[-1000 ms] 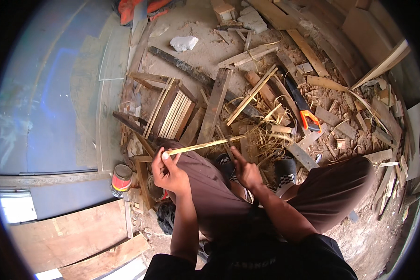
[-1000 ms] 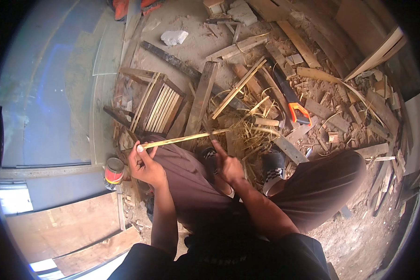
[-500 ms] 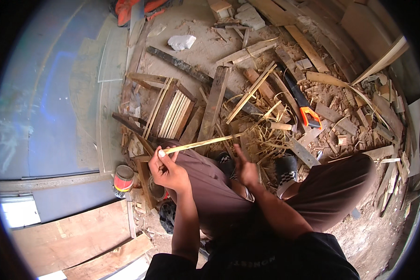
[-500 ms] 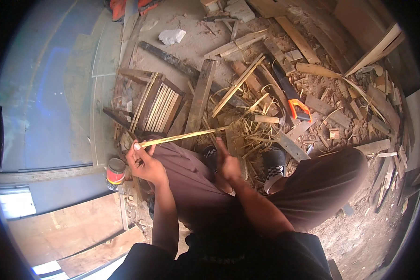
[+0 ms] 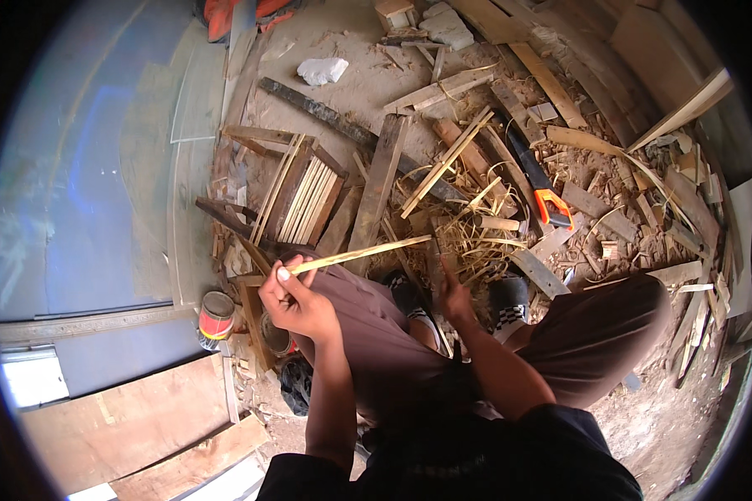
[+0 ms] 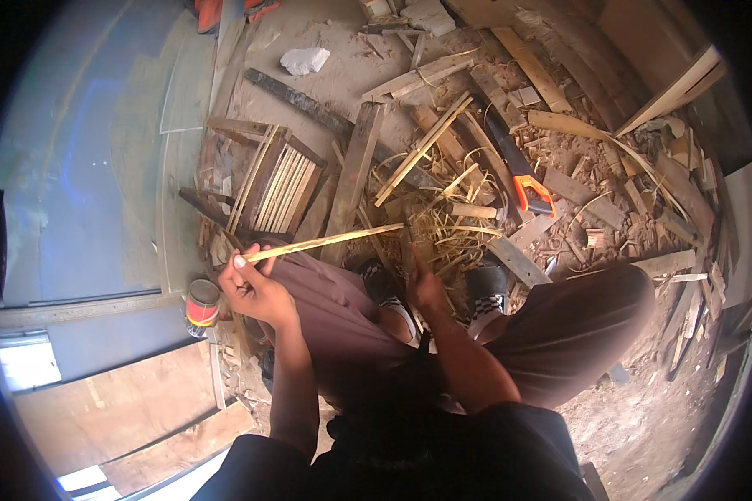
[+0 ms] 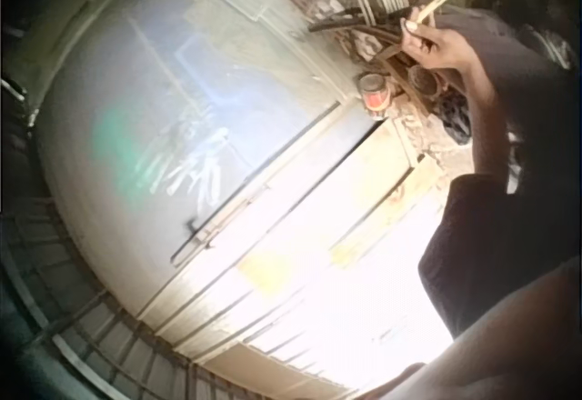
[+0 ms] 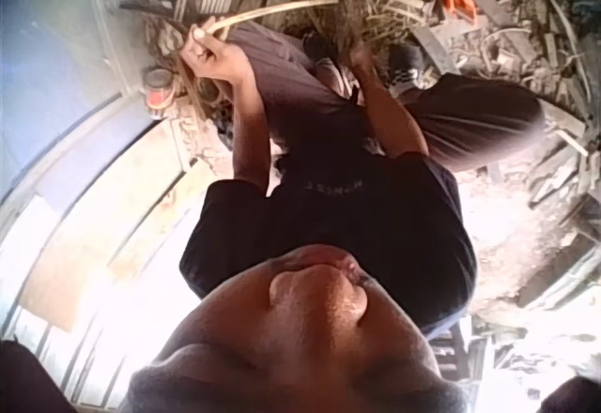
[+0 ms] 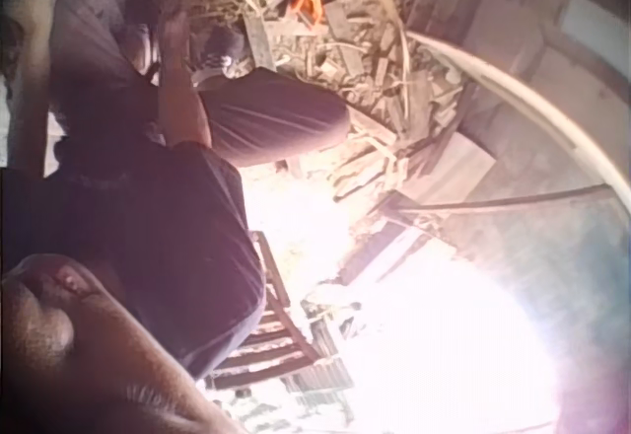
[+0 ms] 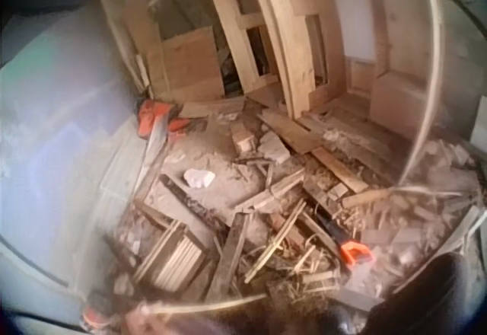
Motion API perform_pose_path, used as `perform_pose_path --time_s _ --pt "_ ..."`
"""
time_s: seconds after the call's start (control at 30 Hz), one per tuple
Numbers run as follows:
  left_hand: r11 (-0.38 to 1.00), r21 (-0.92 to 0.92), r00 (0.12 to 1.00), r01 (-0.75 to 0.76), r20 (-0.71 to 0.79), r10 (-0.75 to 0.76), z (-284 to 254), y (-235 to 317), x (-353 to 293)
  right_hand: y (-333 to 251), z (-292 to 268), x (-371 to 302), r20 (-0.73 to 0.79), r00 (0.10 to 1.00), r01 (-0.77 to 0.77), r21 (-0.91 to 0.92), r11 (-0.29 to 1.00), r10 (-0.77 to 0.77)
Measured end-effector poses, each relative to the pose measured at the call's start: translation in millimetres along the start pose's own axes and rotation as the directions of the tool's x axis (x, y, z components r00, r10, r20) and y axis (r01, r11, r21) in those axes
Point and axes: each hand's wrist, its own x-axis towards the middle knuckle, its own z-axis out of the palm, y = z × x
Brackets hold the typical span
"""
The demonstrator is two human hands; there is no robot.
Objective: The person sits cross-legged on the floor and uses a knife to shave thin strips from a small wooden stick. They repeatedly scrape the blade along the stick to produce wood shavings, occasionally pausing to inspect the stick.
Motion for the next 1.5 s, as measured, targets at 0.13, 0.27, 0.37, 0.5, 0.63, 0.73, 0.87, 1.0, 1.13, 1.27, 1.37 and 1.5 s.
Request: perform_pose_path --time_s 0.13,0.27,0.37,0.5,0.63,0.73,0.87,1.0,1.13,1.27,1.37,1.5 --pt "1.000 -0.025 1.000 -0.010 -0.015 0.010 5 2 -5 -12 9 -8 -0.188 0.896 0.404 -0.028 0.914 -0.402" --pt "0.999 -0.051 0.999 -0.013 -0.029 0.012 7 0 -4 -22 16 -14 -0.077 0.912 0.408 0.068 0.910 -0.403" --pt "0.998 -0.064 1.000 0.006 -0.029 -0.008 6 -3 0 9 13 -6 -0.078 0.976 0.202 0.004 0.979 -0.201" --pt "0.998 -0.060 0.999 0.027 -0.037 -0.029 9 1 -2 40 10 3 -0.088 0.979 0.188 0.026 0.982 -0.185" --pt "0.998 -0.062 0.998 0.018 -0.055 -0.021 10 3 -6 31 7 -14 0.016 0.997 0.074 -0.145 0.987 -0.073" --pt "0.990 -0.138 0.999 0.028 -0.036 -0.034 12 0 -6 47 8 -7 -0.024 0.996 -0.092 -0.119 0.989 0.090" --pt "0.984 -0.171 0.998 0.043 -0.040 -0.050 5 -3 -3 17 -8 -19 -0.071 0.996 -0.056 -0.053 0.997 0.052" --pt "0.967 -0.250 0.999 0.038 -0.017 -0.044 13 -5 -4 31 -9 -13 -0.229 0.973 -0.022 -0.025 0.999 0.016" --pt "0.968 -0.251 1.000 0.022 -0.005 -0.024 13 -11 -8 25 -14 -14 -0.193 0.979 -0.060 -0.005 0.998 0.058" --pt "0.963 -0.271 1.000 0.001 0.002 0.000 15 -12 -8 22 -19 -26 -0.146 0.981 -0.157 -0.222 0.962 0.127" --pt "0.934 -0.356 1.000 -0.022 0.002 0.024 12 -9 -6 16 -26 -32 -0.148 0.963 -0.260 -0.304 0.917 0.224" --pt "0.838 -0.544 0.997 0.032 -0.046 -0.068 2 5 2 15 -25 -32 -0.167 0.960 -0.266 -0.290 0.919 0.225"
